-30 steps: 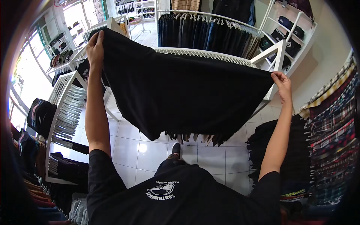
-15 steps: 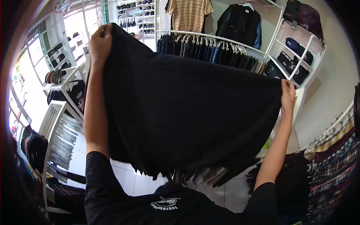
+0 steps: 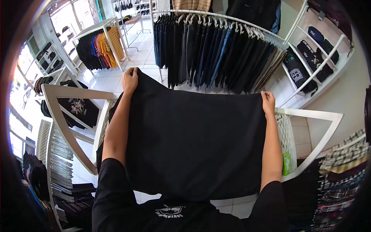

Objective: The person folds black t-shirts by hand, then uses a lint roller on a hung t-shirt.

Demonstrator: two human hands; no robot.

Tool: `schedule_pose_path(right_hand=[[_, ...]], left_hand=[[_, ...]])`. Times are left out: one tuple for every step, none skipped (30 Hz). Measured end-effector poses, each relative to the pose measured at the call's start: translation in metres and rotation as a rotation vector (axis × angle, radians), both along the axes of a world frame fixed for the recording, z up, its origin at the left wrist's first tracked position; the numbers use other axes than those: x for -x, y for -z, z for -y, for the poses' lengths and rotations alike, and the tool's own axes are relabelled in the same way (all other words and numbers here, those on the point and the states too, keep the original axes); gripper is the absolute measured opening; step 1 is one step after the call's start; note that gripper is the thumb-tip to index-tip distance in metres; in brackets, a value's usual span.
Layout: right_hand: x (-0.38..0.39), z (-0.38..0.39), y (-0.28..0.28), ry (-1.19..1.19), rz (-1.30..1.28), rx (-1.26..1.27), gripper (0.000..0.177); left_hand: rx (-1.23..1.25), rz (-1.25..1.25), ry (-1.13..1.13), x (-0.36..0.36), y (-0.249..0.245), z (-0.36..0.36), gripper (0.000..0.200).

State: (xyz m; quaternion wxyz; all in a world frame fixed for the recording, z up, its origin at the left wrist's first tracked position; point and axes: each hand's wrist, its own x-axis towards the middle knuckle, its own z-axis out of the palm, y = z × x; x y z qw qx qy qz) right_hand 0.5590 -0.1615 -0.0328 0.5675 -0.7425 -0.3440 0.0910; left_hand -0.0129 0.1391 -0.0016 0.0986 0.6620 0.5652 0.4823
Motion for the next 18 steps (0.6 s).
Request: schedule_pose_path(right_hand=[[0.0,-0.001,-0.004,0.001,0.001,0.0,0.027],[0.001,0.0,-0.01,-0.025,0.016,0.007,0.026],[0.0,0.002,-0.014,-0.053,0.033,0.013,0.026],[-0.001,0.005,-0.019,-0.056,0.041,0.01,0.026],[-0.001,0.009,-0.023,-0.078,0.042,-0.013,0.023],[0.004,0.014,-0.031,-0.101,0.044,-0.037,0.02],[0.008,0.021,-0.039,-0.106,0.047,-0.043,0.02],[0.013,0.031,-0.046,-0.122,0.156,-0.037,0.015],[0.02,0.042,-0.057,-0.139,0.265,-0.032,0.012],[0.025,0.054,-0.065,-0.145,0.265,-0.039,0.012],[0.03,0.066,-0.073,-0.137,0.39,0.053,0.01],[0.036,0.081,-0.077,-0.126,0.512,0.149,0.009],[0.044,0.095,-0.08,-0.13,0.508,0.147,0.009],[0.051,0.107,-0.084,-0.088,0.599,0.205,0.01],[0.056,0.118,-0.084,-0.047,0.691,0.268,0.01],[0.057,0.128,-0.081,-0.047,0.696,0.288,0.01],[0.061,0.139,-0.078,-0.051,0.695,0.286,0.01],[0.066,0.149,-0.077,-0.028,0.745,0.32,0.011]], left_hand=[[0.0,0.001,0.001,0.006,0.001,-0.006,0.033],[0.003,0.035,0.027,0.012,-0.001,-0.013,0.034],[0.005,0.07,0.052,0.013,-0.009,-0.008,0.035],[-0.023,0.073,0.045,0.014,-0.018,-0.001,0.036],[-0.028,0.079,0.042,0.018,-0.027,0.007,0.036],[-0.034,0.113,0.092,0.024,-0.034,0.012,0.036],[-0.04,0.145,0.141,0.03,-0.041,0.018,0.035],[-0.031,0.201,0.24,0.04,-0.041,0.018,0.032],[-0.037,0.201,0.235,0.046,-0.045,0.03,0.032],[-0.048,0.277,0.331,0.053,-0.05,0.044,0.03],[-0.057,0.35,0.428,0.06,-0.053,0.059,0.028],[-0.058,0.345,0.423,0.068,-0.058,0.078,0.028],[-0.065,0.327,0.424,0.076,-0.065,0.102,0.027],[-0.072,0.311,0.425,0.083,-0.071,0.125,0.027],[-0.074,0.296,0.425,0.089,-0.07,0.144,0.027],[-0.052,0.296,0.413,0.101,-0.064,0.152,0.028],[-0.053,0.294,0.409,0.107,-0.057,0.166,0.028],[-0.094,0.331,0.407,0.112,-0.053,0.186,0.028]])
